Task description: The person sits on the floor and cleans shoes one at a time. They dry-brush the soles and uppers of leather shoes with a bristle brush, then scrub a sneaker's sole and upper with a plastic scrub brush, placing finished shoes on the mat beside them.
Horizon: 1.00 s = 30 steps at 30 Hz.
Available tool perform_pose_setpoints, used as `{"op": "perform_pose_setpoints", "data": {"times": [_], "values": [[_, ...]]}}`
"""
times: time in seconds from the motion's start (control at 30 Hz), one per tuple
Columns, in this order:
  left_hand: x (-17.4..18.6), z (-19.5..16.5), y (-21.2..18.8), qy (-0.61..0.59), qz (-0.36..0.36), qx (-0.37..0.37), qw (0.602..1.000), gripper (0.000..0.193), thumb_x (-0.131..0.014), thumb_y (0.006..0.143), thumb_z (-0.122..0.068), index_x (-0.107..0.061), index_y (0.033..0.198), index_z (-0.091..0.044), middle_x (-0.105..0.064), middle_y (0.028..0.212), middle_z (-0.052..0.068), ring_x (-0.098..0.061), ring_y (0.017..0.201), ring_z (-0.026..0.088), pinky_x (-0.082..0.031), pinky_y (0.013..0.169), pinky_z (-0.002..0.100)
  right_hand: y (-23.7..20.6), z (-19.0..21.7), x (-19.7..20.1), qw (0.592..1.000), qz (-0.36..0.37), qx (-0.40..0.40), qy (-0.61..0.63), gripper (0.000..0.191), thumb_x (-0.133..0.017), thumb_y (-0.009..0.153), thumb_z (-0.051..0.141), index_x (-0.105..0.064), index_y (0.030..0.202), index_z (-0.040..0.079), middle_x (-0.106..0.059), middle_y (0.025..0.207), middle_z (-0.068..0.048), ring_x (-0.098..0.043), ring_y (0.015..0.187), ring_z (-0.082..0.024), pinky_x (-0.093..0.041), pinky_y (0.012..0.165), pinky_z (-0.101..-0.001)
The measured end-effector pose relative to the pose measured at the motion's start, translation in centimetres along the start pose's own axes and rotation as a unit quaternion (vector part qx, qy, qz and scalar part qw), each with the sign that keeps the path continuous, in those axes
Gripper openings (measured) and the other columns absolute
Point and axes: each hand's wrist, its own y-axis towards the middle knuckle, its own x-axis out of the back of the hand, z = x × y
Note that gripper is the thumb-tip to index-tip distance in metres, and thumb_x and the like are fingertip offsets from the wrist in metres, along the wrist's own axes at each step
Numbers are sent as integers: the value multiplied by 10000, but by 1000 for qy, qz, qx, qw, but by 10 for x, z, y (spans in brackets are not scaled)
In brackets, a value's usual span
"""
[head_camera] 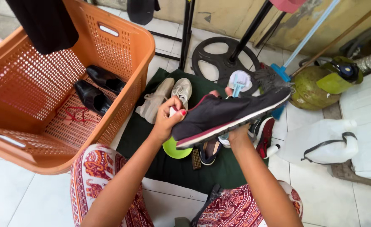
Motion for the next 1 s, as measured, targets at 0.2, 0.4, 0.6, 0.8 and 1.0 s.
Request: {"op": "perform_pose_setpoints", "data": {"times": [0.2, 0.4, 0.6, 0.8, 1.0], "values": [[-9, -19, 8, 81, -1, -61, 995, 317, -664, 978, -170, -451, 1200, -92, -539, 1219, 77, -512, 1169, 156, -399, 1060, 279, -8, -6, -8, 953, -271, 116, 75, 729, -454, 958, 708, -612, 1373, 130, -668, 1362, -66, -664, 1218, -276, -516, 1098, -443], [-41, -46, -9, 311, 56, -2, 949, 349, -639, 996, -245, -475, 1255, -78, -562, 1245, 107, -600, 1088, 245, -485, 1008, 346, 10, 13, 18, 959, -208, 191, 35, 610, -488, 941, 613, -553, 1372, 186, -640, 1272, -49, -656, 1142, -273, -543, 1030, -460], [-68, -76, -20, 461, 110, -94, 875, 1151, -943, 504, -549, -397, 1383, -45, -454, 1340, 196, -547, 1199, 391, -470, 977, 418, 11, 23, 26, 927, -279, 249, -17, 586, -548, 1005, 551, -560, 1424, 142, -643, 1336, -52, -681, 1180, -245, -578, 1032, -411], [-77, -61, -30, 447, 59, -41, 892, 1108, -962, 557, -385, -391, 1430, -11, -489, 1315, 201, -521, 1259, 397, -425, 1089, 449, 21, 28, 23, 928, -324, 174, -61, 628, -520, 985, 581, -602, 1333, 65, -698, 1216, -99, -748, 966, -237, -633, 859, -409], [-25, -27, -9, 241, -67, 101, 963, 939, -836, 636, -231, -436, 1451, 8, -590, 1301, 151, -596, 1221, 263, -458, 1067, 356, 17, 58, 30, 804, -246, 200, -502, 433, -502, 1089, 404, -663, 1248, 35, -678, 920, -116, -494, 592, -257, -389, 563, -427]]}}
